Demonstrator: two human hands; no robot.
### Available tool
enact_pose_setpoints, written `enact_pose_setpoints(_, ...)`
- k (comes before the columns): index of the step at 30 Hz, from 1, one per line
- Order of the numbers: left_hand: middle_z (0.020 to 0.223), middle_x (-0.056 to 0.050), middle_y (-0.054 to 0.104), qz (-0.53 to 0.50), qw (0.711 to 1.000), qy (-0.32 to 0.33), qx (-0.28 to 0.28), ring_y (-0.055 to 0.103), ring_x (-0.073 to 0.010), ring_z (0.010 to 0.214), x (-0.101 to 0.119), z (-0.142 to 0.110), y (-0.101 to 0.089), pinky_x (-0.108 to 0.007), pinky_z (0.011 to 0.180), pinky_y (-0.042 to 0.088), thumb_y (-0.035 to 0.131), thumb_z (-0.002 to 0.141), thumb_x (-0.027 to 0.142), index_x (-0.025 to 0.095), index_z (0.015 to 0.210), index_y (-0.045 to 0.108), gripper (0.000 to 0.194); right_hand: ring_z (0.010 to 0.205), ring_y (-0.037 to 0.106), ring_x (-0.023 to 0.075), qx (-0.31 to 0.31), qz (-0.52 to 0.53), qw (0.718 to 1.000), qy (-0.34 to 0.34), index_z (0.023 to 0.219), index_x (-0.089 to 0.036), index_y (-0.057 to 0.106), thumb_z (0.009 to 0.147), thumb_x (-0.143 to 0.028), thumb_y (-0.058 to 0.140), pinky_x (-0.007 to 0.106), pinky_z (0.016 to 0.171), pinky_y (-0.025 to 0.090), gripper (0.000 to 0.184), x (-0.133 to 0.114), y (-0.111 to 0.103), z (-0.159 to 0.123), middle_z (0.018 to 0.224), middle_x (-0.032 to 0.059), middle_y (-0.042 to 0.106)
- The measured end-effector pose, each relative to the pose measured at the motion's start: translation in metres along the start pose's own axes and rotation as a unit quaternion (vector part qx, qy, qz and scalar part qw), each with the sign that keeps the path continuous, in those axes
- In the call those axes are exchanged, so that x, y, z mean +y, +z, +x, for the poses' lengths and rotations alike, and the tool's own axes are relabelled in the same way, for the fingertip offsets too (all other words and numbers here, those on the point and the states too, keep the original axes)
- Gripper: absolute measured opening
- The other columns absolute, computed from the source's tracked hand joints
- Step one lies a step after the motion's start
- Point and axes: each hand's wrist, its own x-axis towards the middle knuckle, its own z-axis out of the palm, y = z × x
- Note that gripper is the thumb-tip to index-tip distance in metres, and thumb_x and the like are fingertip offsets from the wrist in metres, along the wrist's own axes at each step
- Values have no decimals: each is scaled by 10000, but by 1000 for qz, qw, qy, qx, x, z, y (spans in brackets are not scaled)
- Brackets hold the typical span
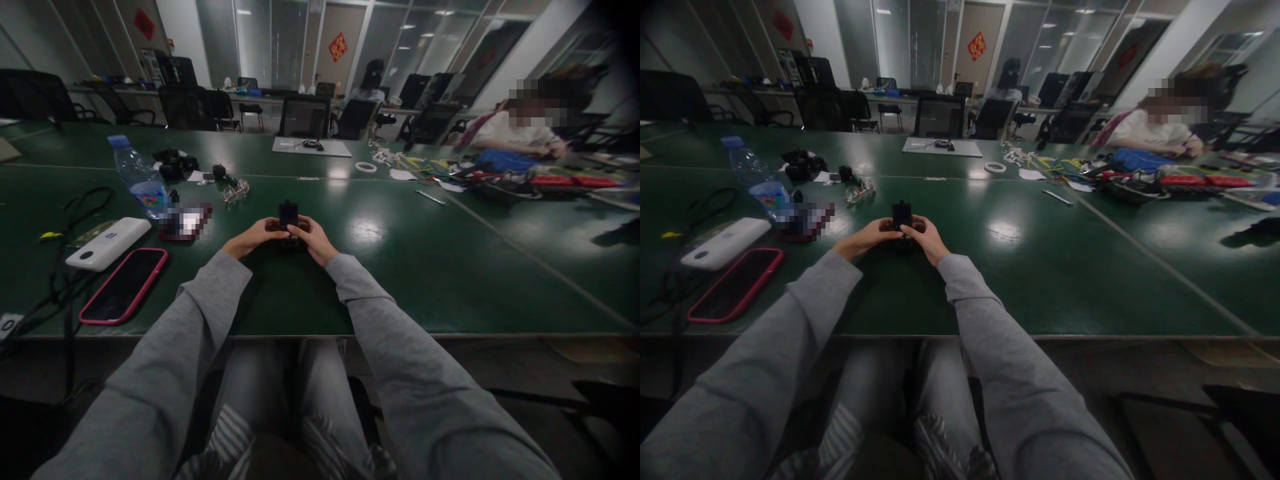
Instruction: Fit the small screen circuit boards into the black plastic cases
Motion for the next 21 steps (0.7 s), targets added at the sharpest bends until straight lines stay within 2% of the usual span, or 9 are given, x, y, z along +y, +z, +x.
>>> enact_pose_setpoints(7,1285,-167,589,3,1000,27,11,583,-228,1148,-1,1,1,-407,1028,416,814,656,263,109,1181,574,597,1073,579,196,-11,-5,999,-38,1162,-237,567,656,-423,825,396,1024,444,598,-3,1,-2,1060,48,637)
enact_pose_setpoints(14,1220,-116,639,-11,996,87,5,578,-250,1159,-10,7,0,-469,1040,401,853,571,195,174,1171,575,661,1125,574,218,-37,-8,997,-66,1122,-262,555,581,-364,868,431,1069,420,634,-11,2,-4,1073,28,644)
enact_pose_setpoints(21,1165,-93,663,-24,996,82,14,592,-250,1145,-13,8,4,-483,1051,400,849,580,195,189,1165,571,648,1132,580,229,-41,-40,997,-59,1157,-267,537,598,-424,851,451,1062,435,660,-10,-1,-1,1106,40,645)
